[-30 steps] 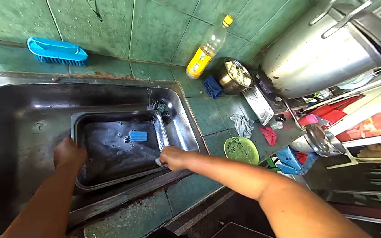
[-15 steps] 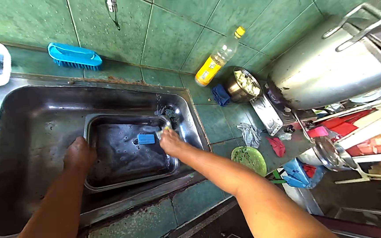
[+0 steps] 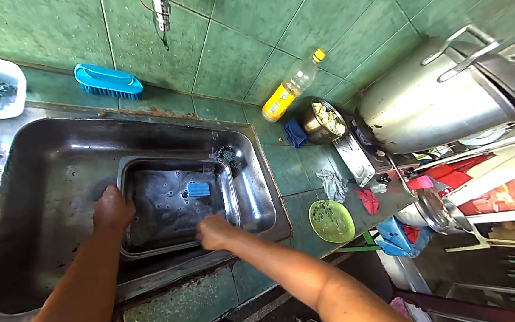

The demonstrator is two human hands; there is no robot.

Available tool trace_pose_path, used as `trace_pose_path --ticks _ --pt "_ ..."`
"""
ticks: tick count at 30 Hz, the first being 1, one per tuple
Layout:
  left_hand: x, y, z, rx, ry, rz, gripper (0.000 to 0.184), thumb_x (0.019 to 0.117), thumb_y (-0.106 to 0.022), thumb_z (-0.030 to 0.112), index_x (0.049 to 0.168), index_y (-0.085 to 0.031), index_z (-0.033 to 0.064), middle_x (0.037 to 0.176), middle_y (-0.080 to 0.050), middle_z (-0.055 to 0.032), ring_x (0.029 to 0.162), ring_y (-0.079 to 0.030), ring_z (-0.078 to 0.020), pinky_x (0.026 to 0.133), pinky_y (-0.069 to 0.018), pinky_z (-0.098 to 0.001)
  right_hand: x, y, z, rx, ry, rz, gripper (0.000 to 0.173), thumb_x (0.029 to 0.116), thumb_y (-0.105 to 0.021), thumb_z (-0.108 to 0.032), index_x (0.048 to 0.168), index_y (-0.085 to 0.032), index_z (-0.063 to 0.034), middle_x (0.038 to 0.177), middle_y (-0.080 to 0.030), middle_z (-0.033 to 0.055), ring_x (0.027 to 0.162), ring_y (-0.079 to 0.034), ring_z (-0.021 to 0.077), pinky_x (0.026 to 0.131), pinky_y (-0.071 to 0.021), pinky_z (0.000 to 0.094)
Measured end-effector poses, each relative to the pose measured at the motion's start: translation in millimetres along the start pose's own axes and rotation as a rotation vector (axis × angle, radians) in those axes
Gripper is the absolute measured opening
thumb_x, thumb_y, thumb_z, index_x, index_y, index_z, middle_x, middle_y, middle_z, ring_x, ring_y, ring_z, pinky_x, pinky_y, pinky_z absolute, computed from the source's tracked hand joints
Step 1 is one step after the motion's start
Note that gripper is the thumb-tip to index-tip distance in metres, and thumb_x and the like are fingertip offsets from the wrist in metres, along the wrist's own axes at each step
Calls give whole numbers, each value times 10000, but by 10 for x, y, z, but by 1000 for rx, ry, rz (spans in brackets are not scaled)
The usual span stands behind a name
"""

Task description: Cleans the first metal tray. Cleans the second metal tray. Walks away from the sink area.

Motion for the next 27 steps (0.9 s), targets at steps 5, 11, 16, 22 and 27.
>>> trace_pose_path --ticks 5,11,16,22,27 --pt "-3 17 -2 -27 -7 4 401 980 -638 59 1306 -486 -120 1199 -608 -377 1146 -619 -540 938 -481 -703 305 6 -867 98 279 -16 266 1041 -571 -178 1164 -685 28 1142 -691 241 1136 -650 412 939 -500 632" --pt "-51 136 -76 48 -47 115 624 948 -686 66 1489 -394 -40 1371 -542 -372 1226 -571 -567 940 -458 -745 52 129 161 27 348 -46 202 978 -664 -92 1101 -716 60 1052 -712 250 1073 -664 412 985 -478 603" --pt "8 -65 622 390 -624 228 753 868 -691 -74 1554 -385 -28 1690 -159 -268 1552 -63 -532 1154 -78 -806 -186 188 656 -152 276 -43 207 877 -678 14 1076 -724 51 1157 -665 273 1145 -610 456 998 -462 632" --pt "66 -1022 1975 739 -1384 -355 370 994 -519 -79 1309 -676 38 1412 -625 -138 1459 -437 -340 1268 -141 -587 -308 286 540 -152 46 -76 417 833 -763 -87 1244 -702 -43 1620 -318 271 1544 -92 536 1048 -199 880" --pt "296 -833 2316 913 -1357 -462 268 1003 -584 0 1249 -689 2 1313 -639 -201 1301 -556 -389 1149 -391 -519 -429 308 679 -112 167 129 400 856 -677 71 1247 -657 -12 1493 -480 251 1355 -443 520 894 -496 709"
Point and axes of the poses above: each hand's wrist, its own x-axis towards the middle knuckle, its own y-axis out of the back of the hand, z = x × y, the point moved 1 cm from there along x, towards the middle knuckle
